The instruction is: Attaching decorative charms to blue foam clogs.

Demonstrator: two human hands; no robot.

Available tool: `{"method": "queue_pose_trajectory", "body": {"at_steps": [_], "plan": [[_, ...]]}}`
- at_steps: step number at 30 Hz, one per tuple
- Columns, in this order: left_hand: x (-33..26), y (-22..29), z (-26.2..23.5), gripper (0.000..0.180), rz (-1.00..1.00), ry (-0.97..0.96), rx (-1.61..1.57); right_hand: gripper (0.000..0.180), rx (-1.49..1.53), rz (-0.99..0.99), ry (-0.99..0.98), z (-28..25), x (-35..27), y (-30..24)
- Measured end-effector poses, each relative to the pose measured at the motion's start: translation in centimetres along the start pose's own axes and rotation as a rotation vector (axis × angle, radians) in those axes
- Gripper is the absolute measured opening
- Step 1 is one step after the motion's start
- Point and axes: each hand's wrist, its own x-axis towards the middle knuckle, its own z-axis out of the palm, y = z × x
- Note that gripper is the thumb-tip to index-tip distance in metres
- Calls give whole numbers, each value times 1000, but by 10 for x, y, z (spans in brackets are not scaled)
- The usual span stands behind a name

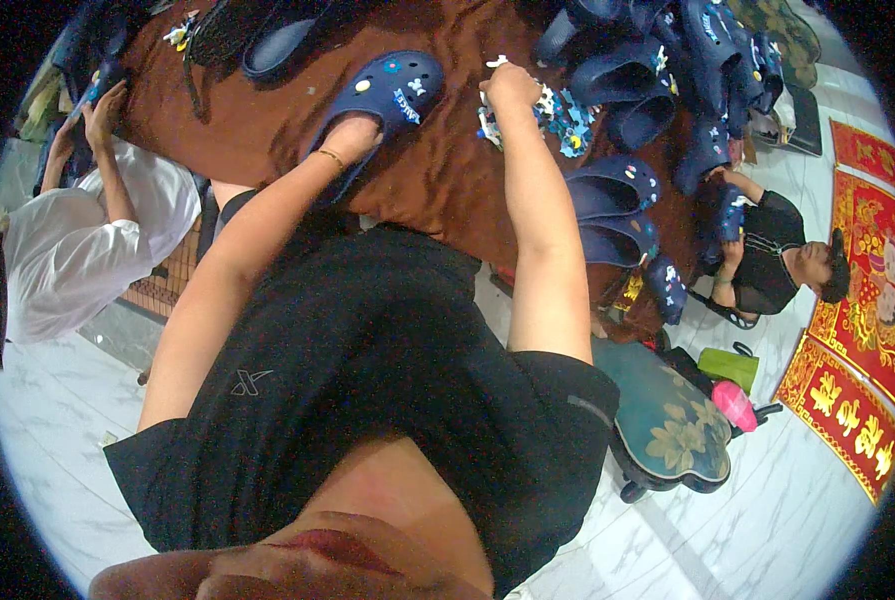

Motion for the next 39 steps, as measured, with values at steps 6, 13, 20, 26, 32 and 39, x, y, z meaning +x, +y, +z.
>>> {"method": "queue_pose_trajectory", "body": {"at_steps": [6, 13, 20, 26, 32, 39], "plan": [[0, 3, -2, 29, -11, -7, 10, 35, 145, -17, 152, 3, 12, -1], [0, 4, -2, 30, 13, 27, 20, 23, 911, -488, -67, 22, 31, -35], [-7, 19, -18, 31, -25, -55, -30, 22, 707, -648, -130, 3, 28, -57], [-5, 5, -8, 26, 12, -14, -14, 23, 555, -702, -149, -7, 27, -71], [1, 1, -2, 26, 26, -27, 13, 39, 387, -649, -127, -15, 34, -73], [2, 2, -1, 28, 24, -20, 23, 43, 272, -596, -174, -15, 39, -84]]}}
